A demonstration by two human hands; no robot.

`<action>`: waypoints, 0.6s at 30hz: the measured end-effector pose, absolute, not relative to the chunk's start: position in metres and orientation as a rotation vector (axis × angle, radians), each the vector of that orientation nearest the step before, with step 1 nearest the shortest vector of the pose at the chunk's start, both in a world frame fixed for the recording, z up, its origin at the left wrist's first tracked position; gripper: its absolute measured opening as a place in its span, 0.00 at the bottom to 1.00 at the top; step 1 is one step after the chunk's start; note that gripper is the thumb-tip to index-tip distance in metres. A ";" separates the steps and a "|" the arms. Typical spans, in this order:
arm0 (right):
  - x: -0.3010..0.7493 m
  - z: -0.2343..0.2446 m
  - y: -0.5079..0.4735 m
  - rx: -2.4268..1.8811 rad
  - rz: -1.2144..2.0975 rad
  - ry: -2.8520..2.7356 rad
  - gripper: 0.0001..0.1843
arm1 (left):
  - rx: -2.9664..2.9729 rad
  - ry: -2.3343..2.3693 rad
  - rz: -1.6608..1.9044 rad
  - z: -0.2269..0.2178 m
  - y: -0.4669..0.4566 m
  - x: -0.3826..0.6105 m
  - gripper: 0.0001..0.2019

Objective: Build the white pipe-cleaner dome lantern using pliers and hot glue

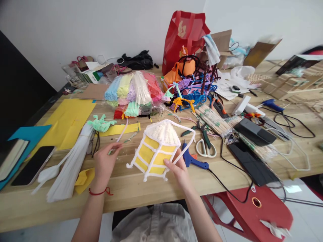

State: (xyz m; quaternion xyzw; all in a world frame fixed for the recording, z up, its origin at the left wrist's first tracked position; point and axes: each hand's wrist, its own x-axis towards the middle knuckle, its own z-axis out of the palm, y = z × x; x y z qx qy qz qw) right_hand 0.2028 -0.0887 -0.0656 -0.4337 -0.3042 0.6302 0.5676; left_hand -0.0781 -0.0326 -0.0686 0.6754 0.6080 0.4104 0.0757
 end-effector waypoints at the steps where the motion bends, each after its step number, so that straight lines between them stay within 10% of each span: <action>1: 0.205 -0.066 -0.089 -1.032 1.458 -0.726 0.37 | 2.007 1.832 1.254 -0.067 -0.033 -0.078 0.05; 18: 0.207 -0.076 -0.087 -1.046 1.405 -0.752 0.36 | 1.623 1.463 1.112 -0.062 -0.046 -0.049 0.25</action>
